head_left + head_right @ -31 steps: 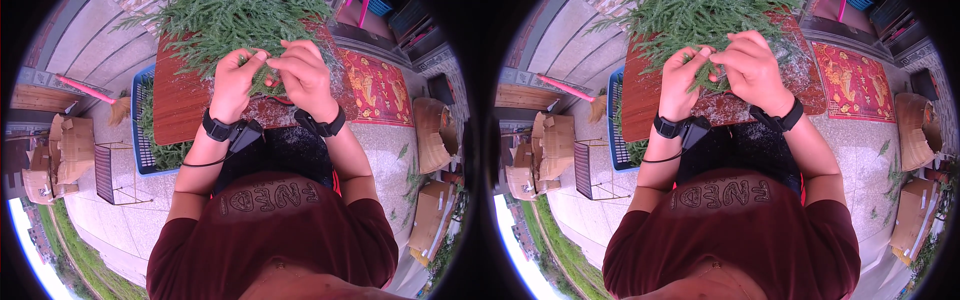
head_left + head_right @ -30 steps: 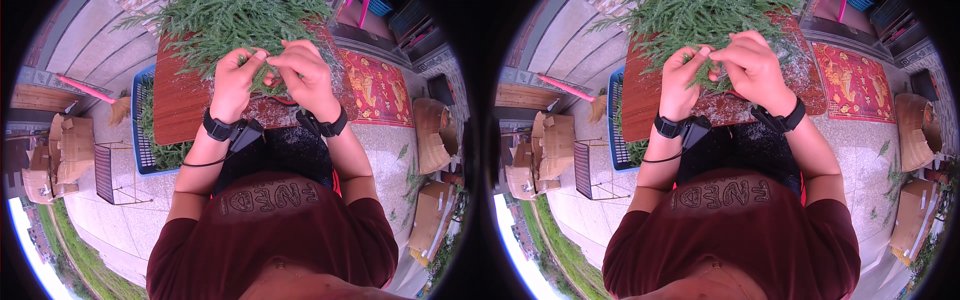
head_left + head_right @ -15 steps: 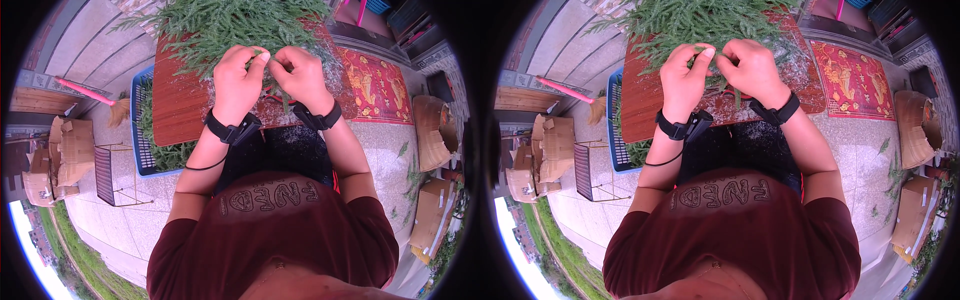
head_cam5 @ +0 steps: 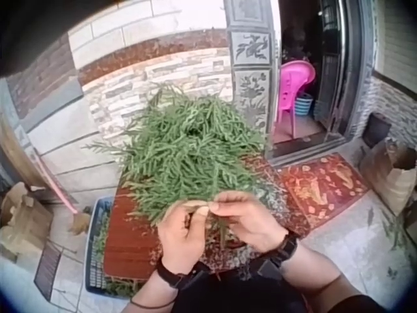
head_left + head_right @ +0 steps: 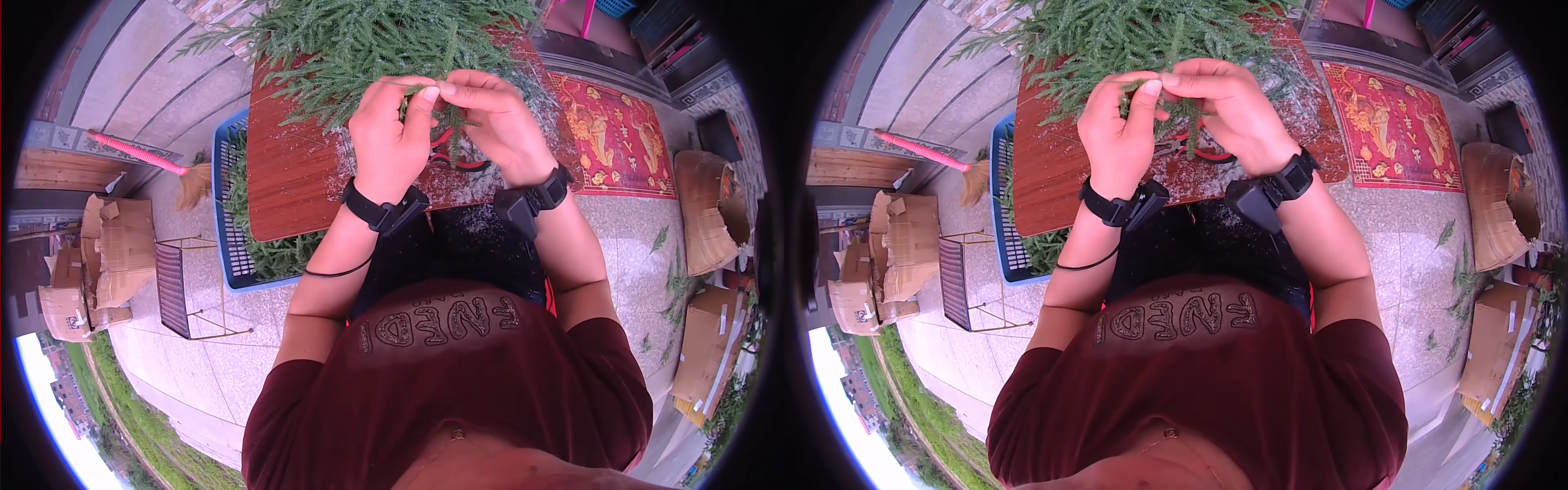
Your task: Trimming and inspecting small green branches using pliers or snips at a workbench.
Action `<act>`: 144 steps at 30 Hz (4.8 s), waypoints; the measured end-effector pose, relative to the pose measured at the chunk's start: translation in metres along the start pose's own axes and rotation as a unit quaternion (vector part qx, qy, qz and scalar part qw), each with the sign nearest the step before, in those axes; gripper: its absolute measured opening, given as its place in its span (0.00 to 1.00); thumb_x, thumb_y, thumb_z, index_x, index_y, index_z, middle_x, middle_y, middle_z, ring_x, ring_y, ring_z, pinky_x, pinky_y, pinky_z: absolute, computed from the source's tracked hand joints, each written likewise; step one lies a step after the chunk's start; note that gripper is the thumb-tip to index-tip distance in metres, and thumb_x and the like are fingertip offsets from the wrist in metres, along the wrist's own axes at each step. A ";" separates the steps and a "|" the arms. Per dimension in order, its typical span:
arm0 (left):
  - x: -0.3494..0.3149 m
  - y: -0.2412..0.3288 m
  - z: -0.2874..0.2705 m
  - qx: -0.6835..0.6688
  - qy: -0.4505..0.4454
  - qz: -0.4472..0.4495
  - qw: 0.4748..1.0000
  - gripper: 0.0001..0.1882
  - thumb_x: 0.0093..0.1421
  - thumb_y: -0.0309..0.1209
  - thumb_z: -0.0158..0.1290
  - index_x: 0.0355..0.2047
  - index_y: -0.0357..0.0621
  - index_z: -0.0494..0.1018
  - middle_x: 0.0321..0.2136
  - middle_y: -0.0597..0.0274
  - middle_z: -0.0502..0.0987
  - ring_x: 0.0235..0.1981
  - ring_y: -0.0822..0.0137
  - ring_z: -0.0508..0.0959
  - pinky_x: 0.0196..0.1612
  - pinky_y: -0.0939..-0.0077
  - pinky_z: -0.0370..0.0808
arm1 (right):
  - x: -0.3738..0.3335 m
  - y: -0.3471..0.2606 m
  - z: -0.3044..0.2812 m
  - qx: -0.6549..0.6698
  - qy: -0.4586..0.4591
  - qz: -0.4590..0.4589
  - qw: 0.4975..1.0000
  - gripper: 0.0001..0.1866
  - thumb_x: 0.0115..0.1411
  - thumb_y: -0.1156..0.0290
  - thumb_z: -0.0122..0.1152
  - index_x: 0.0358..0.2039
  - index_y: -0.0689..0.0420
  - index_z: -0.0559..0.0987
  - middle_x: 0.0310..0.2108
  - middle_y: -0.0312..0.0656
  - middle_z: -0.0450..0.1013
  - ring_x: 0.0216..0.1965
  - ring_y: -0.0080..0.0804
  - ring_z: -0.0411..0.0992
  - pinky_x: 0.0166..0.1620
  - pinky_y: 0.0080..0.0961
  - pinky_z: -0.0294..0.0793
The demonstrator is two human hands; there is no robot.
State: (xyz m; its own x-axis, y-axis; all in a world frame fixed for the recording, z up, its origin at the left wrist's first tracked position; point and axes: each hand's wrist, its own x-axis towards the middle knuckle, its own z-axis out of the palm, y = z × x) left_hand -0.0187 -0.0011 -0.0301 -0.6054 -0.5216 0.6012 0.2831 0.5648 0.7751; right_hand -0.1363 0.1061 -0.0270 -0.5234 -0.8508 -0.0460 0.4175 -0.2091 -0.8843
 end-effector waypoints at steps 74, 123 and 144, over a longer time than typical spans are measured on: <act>0.006 0.007 -0.009 -0.357 -0.045 -0.213 0.908 0.07 0.61 0.26 0.55 0.37 0.35 0.76 0.29 0.59 0.77 0.32 0.69 0.77 0.31 0.77 0.74 | -0.011 0.000 0.014 -0.251 0.042 -0.369 0.894 0.11 0.56 0.73 0.65 0.39 0.61 0.79 0.42 0.38 0.72 0.43 0.25 0.71 0.45 0.22 0.70; 0.015 0.020 -0.036 -0.176 -0.178 -0.182 0.951 0.05 0.59 0.25 0.57 0.33 0.36 0.78 0.29 0.61 0.79 0.24 0.74 0.78 0.24 0.82 0.74 | -0.013 -0.010 -0.006 -0.173 -0.208 -0.065 0.961 0.09 0.56 0.70 0.63 0.29 0.62 0.76 0.27 0.38 0.72 0.30 0.32 0.72 0.33 0.26 0.69; 0.004 0.008 -0.010 0.037 -0.029 0.046 0.998 0.07 0.54 0.21 0.60 0.34 0.37 0.80 0.29 0.63 0.74 0.25 0.76 0.75 0.24 0.85 0.75 | -0.012 0.006 0.006 -0.548 0.092 -0.352 0.753 0.05 0.56 0.73 0.62 0.27 0.61 0.77 0.25 0.36 0.73 0.24 0.24 0.69 0.27 0.23 0.67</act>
State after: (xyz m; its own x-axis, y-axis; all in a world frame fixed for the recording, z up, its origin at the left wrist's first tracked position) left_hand -0.0110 -0.0054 -0.0200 -0.6222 -0.4284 0.6553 0.2855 0.6552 0.6995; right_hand -0.1228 0.1123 -0.0291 -0.4657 -0.6125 0.6387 -0.8222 0.0326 -0.5683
